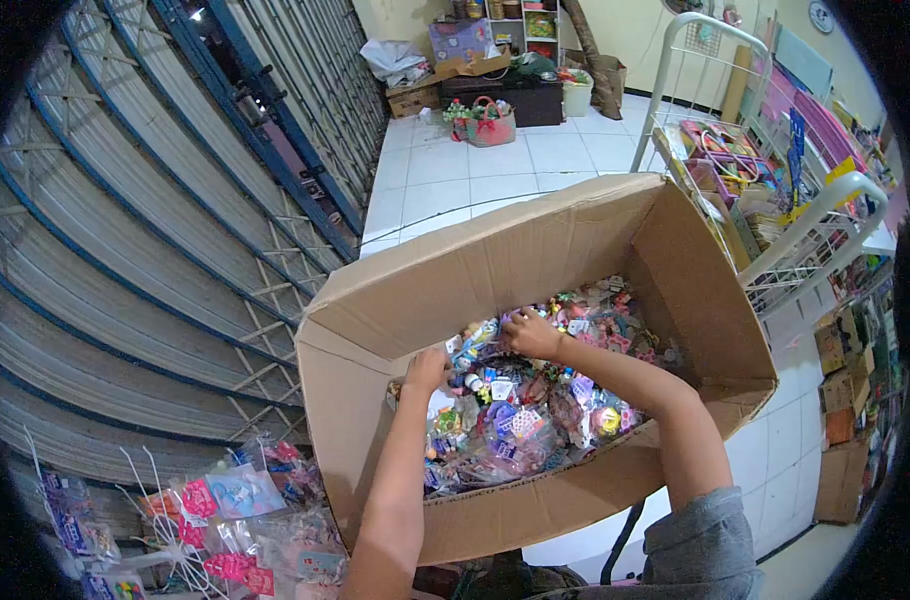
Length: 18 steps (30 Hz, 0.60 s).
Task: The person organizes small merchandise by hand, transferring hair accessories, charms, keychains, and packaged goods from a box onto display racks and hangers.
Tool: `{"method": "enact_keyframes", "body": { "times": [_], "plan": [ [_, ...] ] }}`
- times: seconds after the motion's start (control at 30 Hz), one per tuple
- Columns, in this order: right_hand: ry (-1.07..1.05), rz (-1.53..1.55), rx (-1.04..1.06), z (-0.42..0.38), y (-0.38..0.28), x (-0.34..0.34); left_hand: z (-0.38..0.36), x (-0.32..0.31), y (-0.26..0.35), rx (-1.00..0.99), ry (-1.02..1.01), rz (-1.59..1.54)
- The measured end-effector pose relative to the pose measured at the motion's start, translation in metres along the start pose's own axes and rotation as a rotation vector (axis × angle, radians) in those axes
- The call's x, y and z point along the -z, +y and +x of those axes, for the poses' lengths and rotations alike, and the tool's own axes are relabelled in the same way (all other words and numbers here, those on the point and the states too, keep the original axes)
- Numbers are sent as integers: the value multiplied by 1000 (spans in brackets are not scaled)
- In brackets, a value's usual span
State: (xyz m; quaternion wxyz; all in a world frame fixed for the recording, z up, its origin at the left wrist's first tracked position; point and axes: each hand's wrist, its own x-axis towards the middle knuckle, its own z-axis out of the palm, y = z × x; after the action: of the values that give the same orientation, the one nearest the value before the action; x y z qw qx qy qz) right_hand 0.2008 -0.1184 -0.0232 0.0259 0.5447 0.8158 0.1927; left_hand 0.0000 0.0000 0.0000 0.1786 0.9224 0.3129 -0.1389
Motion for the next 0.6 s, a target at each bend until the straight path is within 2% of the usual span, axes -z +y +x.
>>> {"method": "enact_keyframes", "body": {
  "times": [0.07, 0.1, 0.17, 0.23, 0.3, 0.4, 0.43, 0.5, 0.6],
  "plan": [
    [-66, 315, -151, -2, 3, 6, -10, 7, 6, -54, 89, -139],
    [-34, 289, -145, 15, 20, 14, -3, 27, 0, -51, 126, -120],
    [-75, 669, -338, 16, 26, 39, -13, 36, 3, -152, 197, -169],
    [15, 831, -339, 14, 47, 50, -17, 52, 7, -147, 220, -230],
    [100, 908, -454, 13, 58, 77, -40, 89, 20, -184, 246, -186],
    [154, 957, -484, 16, 74, 137, -70, 129, 32, -213, 341, -216],
    [159, 956, -474, 16, 77, 151, -79, 138, 33, -246, 399, -269],
    [343, 897, -419, 16, 82, 179, -100, 157, 39, -276, 492, -324],
    [380, 939, -340, 20, 80, 242, -141, 188, 55, -258, 682, -488]
  ]
}}
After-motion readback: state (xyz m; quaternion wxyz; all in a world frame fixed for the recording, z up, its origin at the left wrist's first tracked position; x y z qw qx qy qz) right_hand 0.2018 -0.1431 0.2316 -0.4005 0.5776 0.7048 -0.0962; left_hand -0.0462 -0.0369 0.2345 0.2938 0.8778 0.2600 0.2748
